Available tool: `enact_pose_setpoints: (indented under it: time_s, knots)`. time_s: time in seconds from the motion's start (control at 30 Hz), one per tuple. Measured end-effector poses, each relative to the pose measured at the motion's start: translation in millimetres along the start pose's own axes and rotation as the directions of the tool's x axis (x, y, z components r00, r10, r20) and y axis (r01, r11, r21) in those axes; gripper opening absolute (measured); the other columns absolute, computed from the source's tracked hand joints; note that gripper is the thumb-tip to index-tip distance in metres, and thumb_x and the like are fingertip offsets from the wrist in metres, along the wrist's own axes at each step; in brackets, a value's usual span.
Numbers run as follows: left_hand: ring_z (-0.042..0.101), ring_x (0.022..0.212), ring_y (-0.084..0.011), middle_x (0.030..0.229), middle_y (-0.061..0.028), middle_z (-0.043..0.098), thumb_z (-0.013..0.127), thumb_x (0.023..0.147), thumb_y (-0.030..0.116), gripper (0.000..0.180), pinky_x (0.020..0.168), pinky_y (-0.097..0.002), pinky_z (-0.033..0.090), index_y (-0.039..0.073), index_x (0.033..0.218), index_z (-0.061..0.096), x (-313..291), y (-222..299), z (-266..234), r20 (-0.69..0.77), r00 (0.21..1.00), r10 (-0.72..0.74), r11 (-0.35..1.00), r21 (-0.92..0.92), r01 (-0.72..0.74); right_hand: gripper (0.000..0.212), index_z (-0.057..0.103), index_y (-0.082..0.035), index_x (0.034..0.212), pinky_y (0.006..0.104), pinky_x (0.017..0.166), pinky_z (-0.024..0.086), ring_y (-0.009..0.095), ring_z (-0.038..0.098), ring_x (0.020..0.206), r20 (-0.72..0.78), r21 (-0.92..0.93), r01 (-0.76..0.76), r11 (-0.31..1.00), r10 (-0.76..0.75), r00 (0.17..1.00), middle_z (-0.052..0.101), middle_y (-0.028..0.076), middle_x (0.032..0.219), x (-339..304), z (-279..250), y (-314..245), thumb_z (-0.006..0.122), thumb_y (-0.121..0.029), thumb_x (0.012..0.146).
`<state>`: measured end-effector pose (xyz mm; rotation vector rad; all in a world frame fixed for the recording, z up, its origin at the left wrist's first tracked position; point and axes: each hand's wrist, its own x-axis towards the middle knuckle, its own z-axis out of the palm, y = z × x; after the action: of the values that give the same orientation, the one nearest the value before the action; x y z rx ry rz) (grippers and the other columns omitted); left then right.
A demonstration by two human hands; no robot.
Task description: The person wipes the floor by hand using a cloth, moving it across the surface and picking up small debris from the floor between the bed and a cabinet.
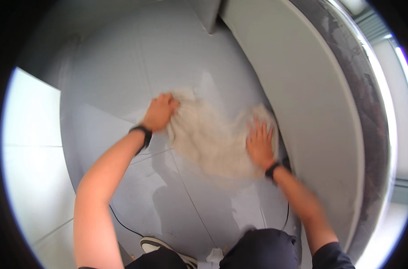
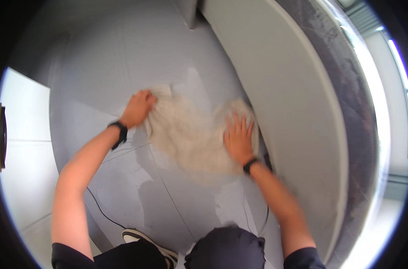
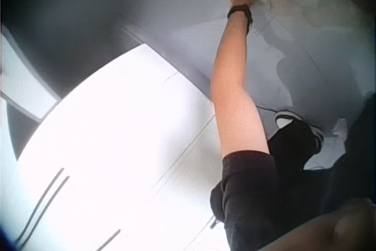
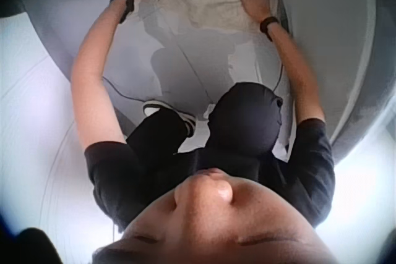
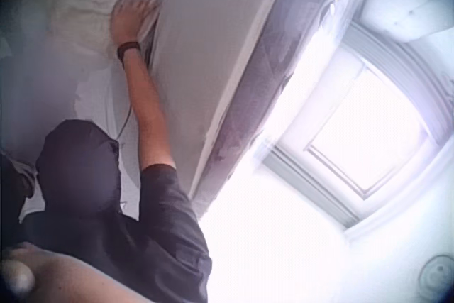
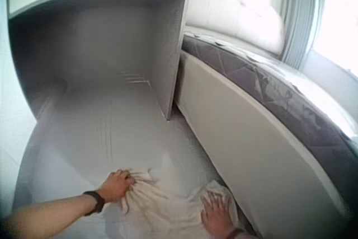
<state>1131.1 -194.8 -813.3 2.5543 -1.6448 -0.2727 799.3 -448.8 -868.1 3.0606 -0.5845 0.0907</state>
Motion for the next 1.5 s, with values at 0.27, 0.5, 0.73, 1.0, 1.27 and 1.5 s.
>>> enact_pose_setpoints:
  time_s: [0.27,0.5,0.73,1.0,1.27,1.5]
  knots:
    - [0.059,0.114,-0.0336,0.113,-0.0127,0.063,0.066,0.088,0.012,0.021,0.093,-0.0456,0.053,0.010,0.109,0.068,-157.7,-80.1,-69.7,0.007,0.931,-0.365,0.931,-0.016,0.365,0.066,0.029,-0.018,0.163,0.0747,0.118,0.016,0.042,0.015,0.156,0.126,0.053,0.247,0.968,-0.252,0.960,0.019,0.012,0.171,215.9,-72.0,-139.5,0.047,-0.034,0.101]
    - [0.056,0.122,-0.0263,0.121,-0.0070,0.063,0.059,0.091,0.009,0.024,0.106,-0.0450,0.049,0.011,0.112,0.069,-460.3,-68.4,-47.8,-0.029,0.571,-0.820,0.567,0.091,0.819,0.071,0.035,-0.017,0.160,0.0739,0.119,0.009,0.043,0.016,0.155,-0.052,0.250,0.556,0.792,-0.563,0.825,0.024,0.014,0.169,89.9,-83.4,-383.8,0.057,-0.032,0.095]
    - [0.058,0.112,-0.0272,0.108,-0.0091,0.060,0.056,0.088,0.005,0.012,0.099,-0.0405,0.052,0.006,0.096,0.065,-391.8,75.5,-23.0,-0.170,0.699,-0.695,0.689,0.123,0.714,0.064,0.044,-0.015,0.156,0.0689,0.121,0.014,0.040,0.022,0.154,-0.117,0.192,0.684,0.703,-0.676,0.728,0.031,0.014,0.166,104.1,-79.6,-309.5,0.055,-0.033,0.096]
    - [0.062,0.104,-0.0349,0.103,-0.0145,0.064,0.062,0.085,0.011,0.010,0.088,-0.0433,0.054,0.004,0.081,0.068,-479.5,148.8,-8.8,0.269,0.807,-0.525,0.843,0.036,0.537,0.062,0.047,-0.012,0.152,0.0675,0.121,0.017,0.039,0.028,0.153,-0.040,0.381,0.806,0.453,-0.863,0.504,0.039,0.015,0.161,-78.5,-114.2,-216.9,0.057,-0.029,0.094]
    - [0.065,0.100,-0.0421,0.101,-0.0185,0.067,0.067,0.081,0.006,0.013,0.089,-0.0480,0.054,0.003,0.093,0.070,-500.2,268.9,-7.2,0.559,0.781,-0.278,0.802,-0.312,0.510,0.053,0.057,-0.018,0.142,0.0614,0.113,0.032,0.030,0.040,0.145,-0.084,0.444,0.859,0.253,-0.943,0.321,0.049,0.008,0.152,-172.7,-114.0,-149.0,0.063,-0.033,0.092]
    - [0.060,0.101,-0.0381,0.099,-0.0170,0.060,0.058,0.078,-0.001,0.022,0.084,-0.0480,0.051,0.004,0.099,0.061,-385.8,110.8,-76.8,-0.097,0.893,-0.440,0.898,-0.050,0.437,0.029,0.069,0.001,0.105,0.0482,0.095,0.048,0.039,0.056,0.108,-0.094,0.546,0.575,0.610,-0.637,0.765,0.062,0.021,0.113,37.5,-122.0,-154.6,0.063,-0.001,0.077]
